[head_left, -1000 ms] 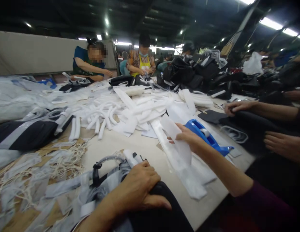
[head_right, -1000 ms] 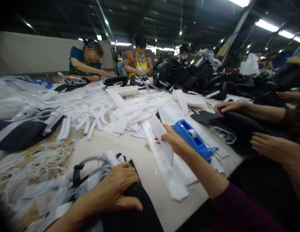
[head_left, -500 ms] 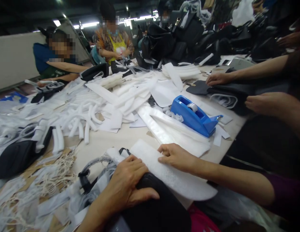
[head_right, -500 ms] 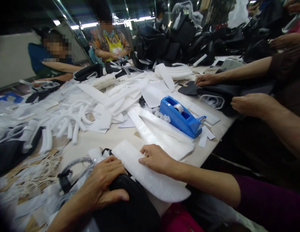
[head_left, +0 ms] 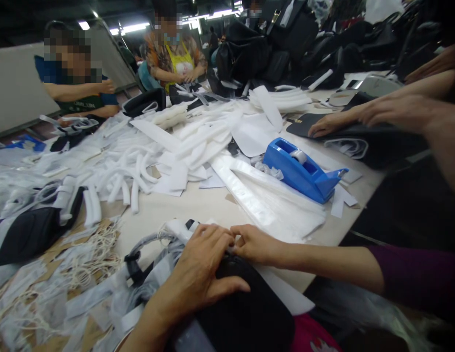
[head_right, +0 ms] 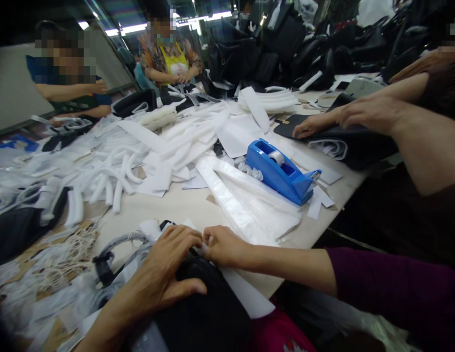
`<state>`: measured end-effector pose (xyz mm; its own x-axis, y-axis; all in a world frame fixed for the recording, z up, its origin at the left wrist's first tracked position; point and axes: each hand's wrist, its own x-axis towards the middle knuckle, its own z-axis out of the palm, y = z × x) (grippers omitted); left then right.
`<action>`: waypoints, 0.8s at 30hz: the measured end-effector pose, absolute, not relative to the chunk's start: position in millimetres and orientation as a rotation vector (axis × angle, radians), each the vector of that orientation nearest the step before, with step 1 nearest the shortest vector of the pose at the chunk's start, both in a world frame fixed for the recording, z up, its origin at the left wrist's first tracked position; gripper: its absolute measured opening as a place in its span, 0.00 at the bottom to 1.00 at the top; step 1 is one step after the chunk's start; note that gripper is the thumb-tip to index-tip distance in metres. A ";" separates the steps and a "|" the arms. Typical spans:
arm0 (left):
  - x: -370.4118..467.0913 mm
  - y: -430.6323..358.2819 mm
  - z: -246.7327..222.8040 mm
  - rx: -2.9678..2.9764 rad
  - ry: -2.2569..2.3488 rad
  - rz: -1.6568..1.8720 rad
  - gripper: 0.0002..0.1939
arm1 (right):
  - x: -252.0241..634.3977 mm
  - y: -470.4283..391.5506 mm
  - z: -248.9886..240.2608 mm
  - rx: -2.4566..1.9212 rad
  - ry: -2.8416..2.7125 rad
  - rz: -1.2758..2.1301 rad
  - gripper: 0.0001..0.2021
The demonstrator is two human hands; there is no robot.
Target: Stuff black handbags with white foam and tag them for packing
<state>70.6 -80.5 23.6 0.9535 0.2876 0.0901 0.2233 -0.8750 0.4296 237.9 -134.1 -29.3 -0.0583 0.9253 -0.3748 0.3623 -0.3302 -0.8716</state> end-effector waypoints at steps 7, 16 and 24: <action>72.7 -78.7 9.4 2.786 0.407 0.032 0.39 | 255.4 -155.1 -25.4 -1.412 -1.649 1.256 0.12; 72.1 -80.2 24.2 2.719 0.344 -0.030 0.28 | 297.8 -257.9 -23.7 -1.239 -2.135 0.721 0.27; 69.8 -82.1 26.4 2.679 0.264 0.011 0.25 | 269.9 -227.3 -27.3 -1.265 -1.697 0.911 0.06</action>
